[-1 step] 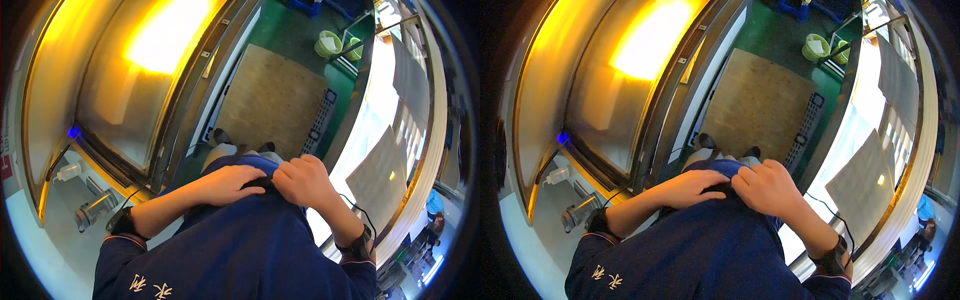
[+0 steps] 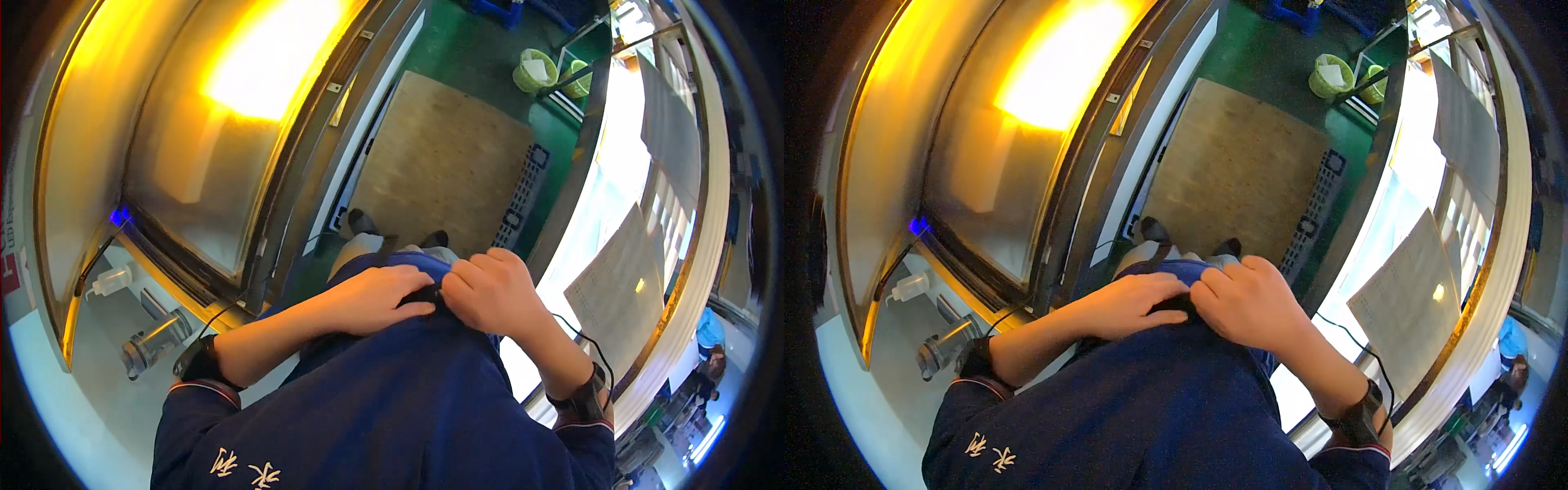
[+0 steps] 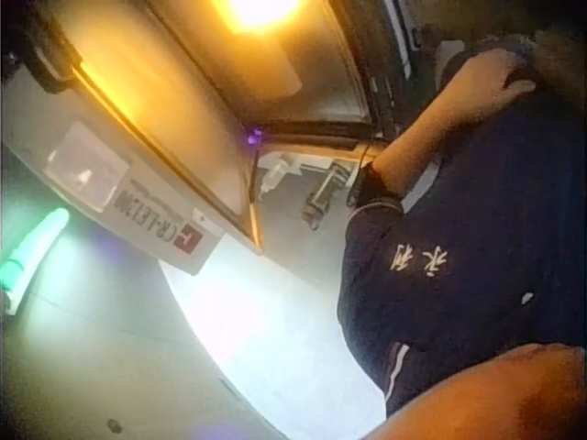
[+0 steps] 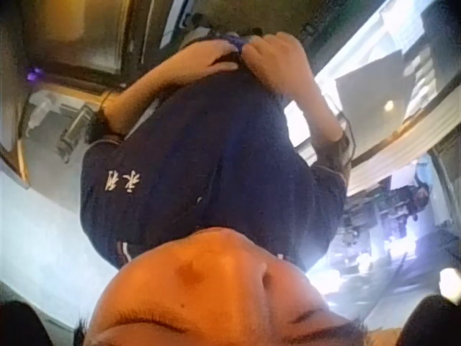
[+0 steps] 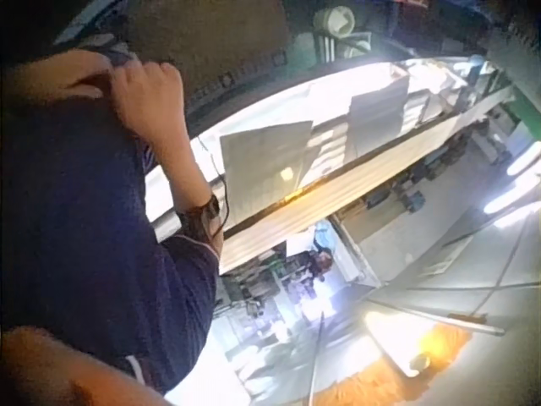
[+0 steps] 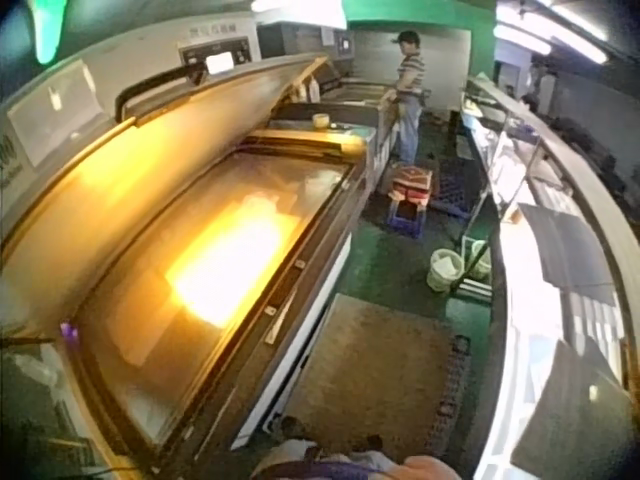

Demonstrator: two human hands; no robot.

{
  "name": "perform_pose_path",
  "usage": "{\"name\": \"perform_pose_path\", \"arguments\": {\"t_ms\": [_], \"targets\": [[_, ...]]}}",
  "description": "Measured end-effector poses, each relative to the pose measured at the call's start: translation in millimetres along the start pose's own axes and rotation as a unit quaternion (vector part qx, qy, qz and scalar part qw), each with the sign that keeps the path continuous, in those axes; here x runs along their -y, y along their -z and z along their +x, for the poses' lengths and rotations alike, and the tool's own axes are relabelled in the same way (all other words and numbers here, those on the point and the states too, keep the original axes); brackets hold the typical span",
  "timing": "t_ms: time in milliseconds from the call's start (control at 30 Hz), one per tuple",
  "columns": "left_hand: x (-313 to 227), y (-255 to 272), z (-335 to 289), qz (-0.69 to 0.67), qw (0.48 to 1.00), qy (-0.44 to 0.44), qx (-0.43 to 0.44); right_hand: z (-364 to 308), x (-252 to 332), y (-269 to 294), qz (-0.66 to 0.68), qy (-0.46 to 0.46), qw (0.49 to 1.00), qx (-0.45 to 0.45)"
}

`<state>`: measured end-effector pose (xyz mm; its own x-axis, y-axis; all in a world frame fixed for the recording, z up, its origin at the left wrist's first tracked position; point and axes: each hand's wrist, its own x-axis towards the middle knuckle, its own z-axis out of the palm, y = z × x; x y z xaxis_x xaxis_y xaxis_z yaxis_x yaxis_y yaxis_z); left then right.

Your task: Operating an LED exposure machine, including cleaning panels with a squeegee and swapping them.

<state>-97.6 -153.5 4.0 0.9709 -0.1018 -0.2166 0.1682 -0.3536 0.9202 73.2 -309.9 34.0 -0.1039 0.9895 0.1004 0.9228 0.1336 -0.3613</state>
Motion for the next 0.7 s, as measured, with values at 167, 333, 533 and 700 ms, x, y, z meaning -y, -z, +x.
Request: {"name": "perform_pose_path", "arguments": {"t_ms": [167, 333, 533, 700], "targets": [[-14.5, -2.1, 7.0, -0.014, 0.993, 0.115, 0.002, 4.6, -0.9, 3.8, 0.004, 0.007, 1.000, 0.006], [-13.4, -2.8, 7.0, -0.022, 0.992, 0.123, 0.023, 14.4, 6.1, 2.9, -0.008, -0.006, 1.000, -0.017], [-21.0, 2.4, -1.8, 0.025, 0.996, 0.078, -0.026, 22.3, -3.7, 10.0, -0.028, 0.133, 0.990, 0.028], [-21.0, -5.4, -11.9, 0.042, 0.997, 0.071, -0.007, 17.8, -4.8, 21.0, -0.041, 0.158, 0.983, 0.084]]}}
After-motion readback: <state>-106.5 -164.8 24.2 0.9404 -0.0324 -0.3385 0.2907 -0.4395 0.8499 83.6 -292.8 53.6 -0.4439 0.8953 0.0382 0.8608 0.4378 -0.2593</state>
